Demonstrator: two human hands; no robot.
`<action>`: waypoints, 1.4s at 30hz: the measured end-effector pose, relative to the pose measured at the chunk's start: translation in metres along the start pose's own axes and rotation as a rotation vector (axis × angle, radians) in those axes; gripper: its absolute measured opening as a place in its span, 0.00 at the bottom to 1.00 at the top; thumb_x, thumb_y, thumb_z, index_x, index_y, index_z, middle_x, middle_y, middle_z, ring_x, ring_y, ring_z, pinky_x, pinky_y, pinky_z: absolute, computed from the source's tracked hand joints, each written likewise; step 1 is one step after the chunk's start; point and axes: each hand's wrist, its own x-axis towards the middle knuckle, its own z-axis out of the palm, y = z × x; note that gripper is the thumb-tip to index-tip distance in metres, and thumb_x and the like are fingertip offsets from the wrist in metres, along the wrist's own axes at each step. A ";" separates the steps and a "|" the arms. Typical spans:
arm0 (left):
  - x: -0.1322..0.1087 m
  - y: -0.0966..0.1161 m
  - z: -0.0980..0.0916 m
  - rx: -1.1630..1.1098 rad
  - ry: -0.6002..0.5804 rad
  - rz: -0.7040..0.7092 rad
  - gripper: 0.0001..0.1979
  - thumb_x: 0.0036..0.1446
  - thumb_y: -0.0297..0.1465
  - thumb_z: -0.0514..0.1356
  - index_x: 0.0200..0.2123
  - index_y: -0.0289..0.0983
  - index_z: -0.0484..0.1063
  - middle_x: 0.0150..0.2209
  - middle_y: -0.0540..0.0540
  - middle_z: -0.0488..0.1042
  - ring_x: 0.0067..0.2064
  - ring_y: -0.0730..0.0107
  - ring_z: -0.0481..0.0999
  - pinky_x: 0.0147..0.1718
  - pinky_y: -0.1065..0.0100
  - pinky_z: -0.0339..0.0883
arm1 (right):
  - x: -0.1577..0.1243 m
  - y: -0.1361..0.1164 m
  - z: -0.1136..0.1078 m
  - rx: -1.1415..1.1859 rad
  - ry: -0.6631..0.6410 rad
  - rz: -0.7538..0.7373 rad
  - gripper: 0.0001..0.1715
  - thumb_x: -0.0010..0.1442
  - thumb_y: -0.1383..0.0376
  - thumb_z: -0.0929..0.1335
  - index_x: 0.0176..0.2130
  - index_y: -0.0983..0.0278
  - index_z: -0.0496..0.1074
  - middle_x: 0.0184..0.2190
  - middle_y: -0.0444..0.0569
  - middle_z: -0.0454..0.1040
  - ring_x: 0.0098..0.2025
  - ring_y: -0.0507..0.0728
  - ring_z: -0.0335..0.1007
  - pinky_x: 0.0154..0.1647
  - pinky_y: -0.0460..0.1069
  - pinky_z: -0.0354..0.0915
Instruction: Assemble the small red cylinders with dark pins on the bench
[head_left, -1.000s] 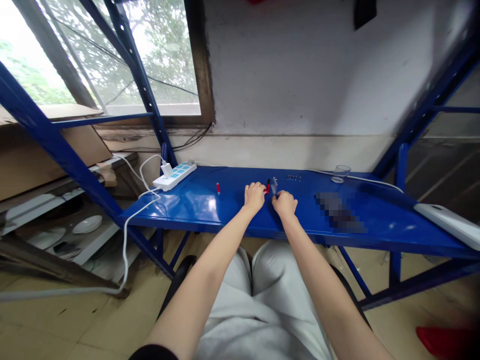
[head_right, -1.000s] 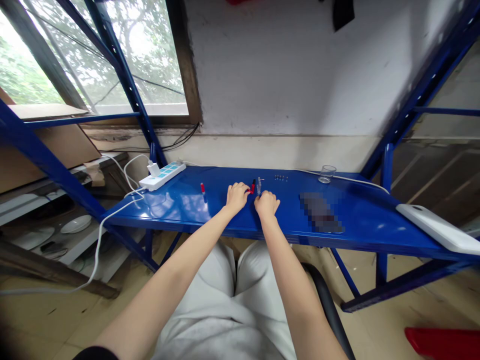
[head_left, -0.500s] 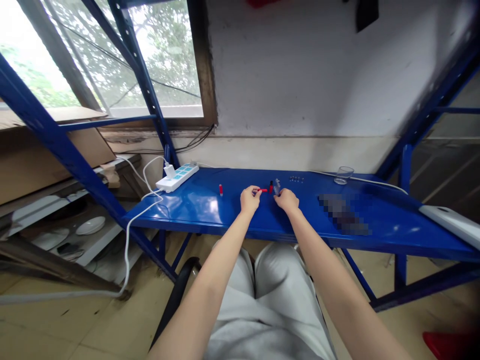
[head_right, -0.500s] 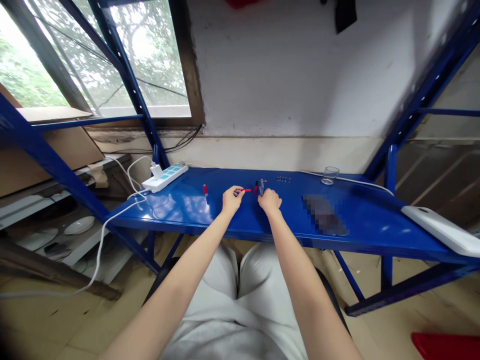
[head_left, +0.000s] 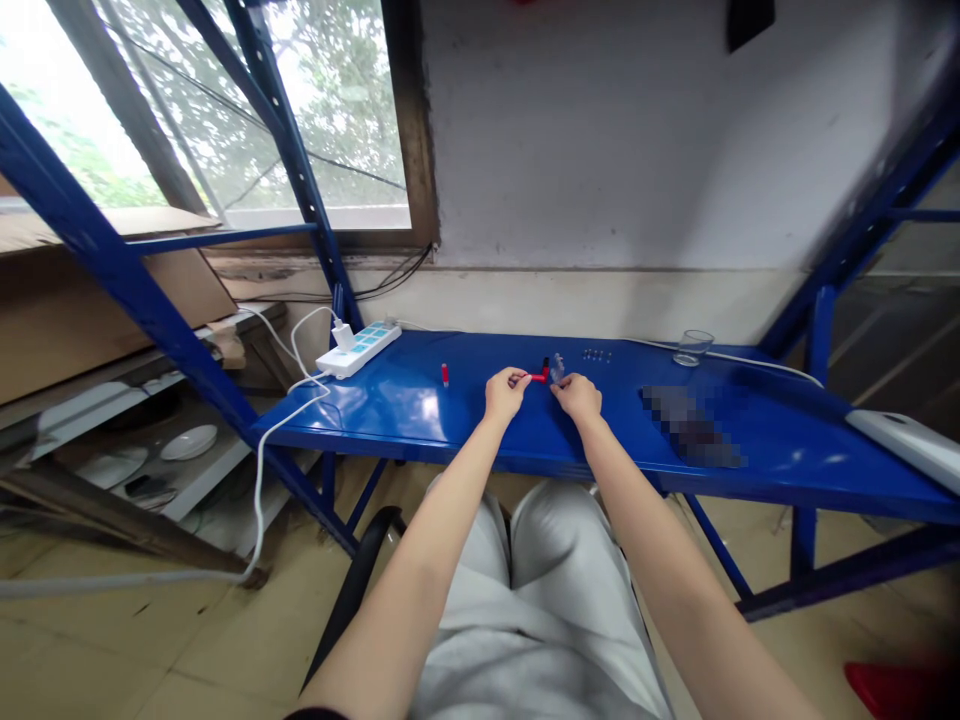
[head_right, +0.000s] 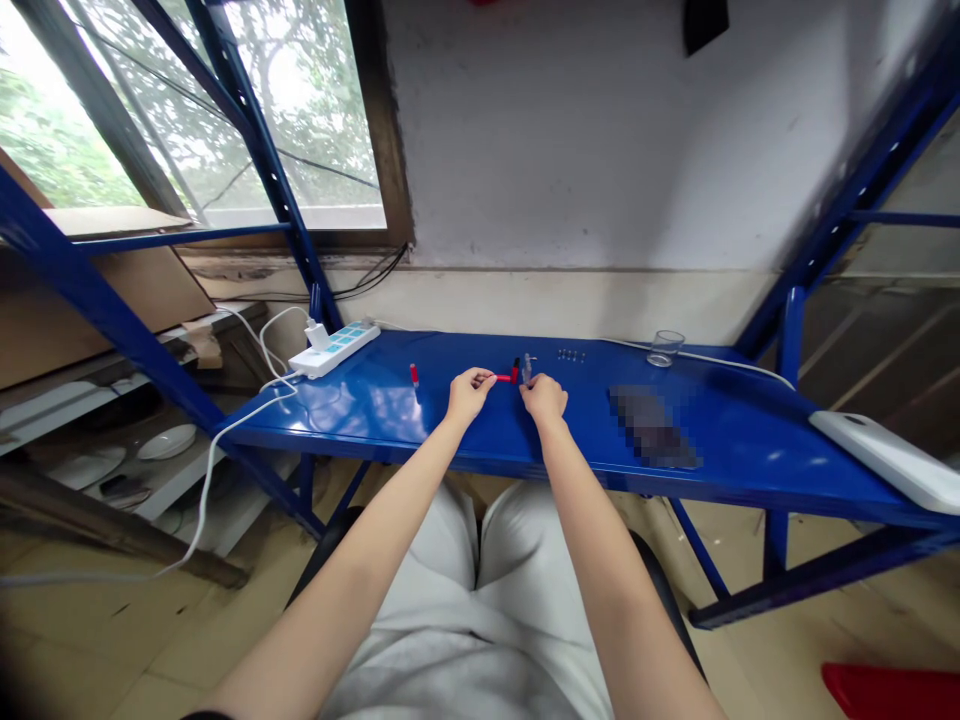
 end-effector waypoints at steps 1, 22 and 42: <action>0.000 0.000 0.000 0.001 -0.005 0.001 0.06 0.50 0.31 0.60 0.30 0.34 0.74 0.29 0.46 0.75 0.28 0.74 0.70 0.31 0.72 0.63 | 0.000 0.000 0.000 0.002 0.001 0.000 0.12 0.53 0.59 0.65 0.36 0.61 0.71 0.39 0.51 0.75 0.44 0.61 0.69 0.40 0.51 0.58; 0.000 0.001 -0.001 -0.018 0.057 0.059 0.06 0.51 0.31 0.59 0.29 0.34 0.73 0.28 0.46 0.74 0.30 0.73 0.71 0.32 0.71 0.64 | -0.019 -0.006 -0.003 -0.145 0.095 -0.296 0.06 0.53 0.64 0.63 0.29 0.63 0.67 0.32 0.49 0.74 0.35 0.55 0.68 0.34 0.48 0.53; -0.005 0.003 -0.001 0.056 0.004 0.240 0.10 0.54 0.34 0.56 0.36 0.37 0.74 0.33 0.46 0.75 0.31 0.74 0.70 0.35 0.71 0.65 | -0.022 -0.010 -0.004 -0.229 0.138 -0.368 0.06 0.55 0.66 0.62 0.32 0.65 0.68 0.34 0.52 0.73 0.35 0.56 0.68 0.35 0.48 0.51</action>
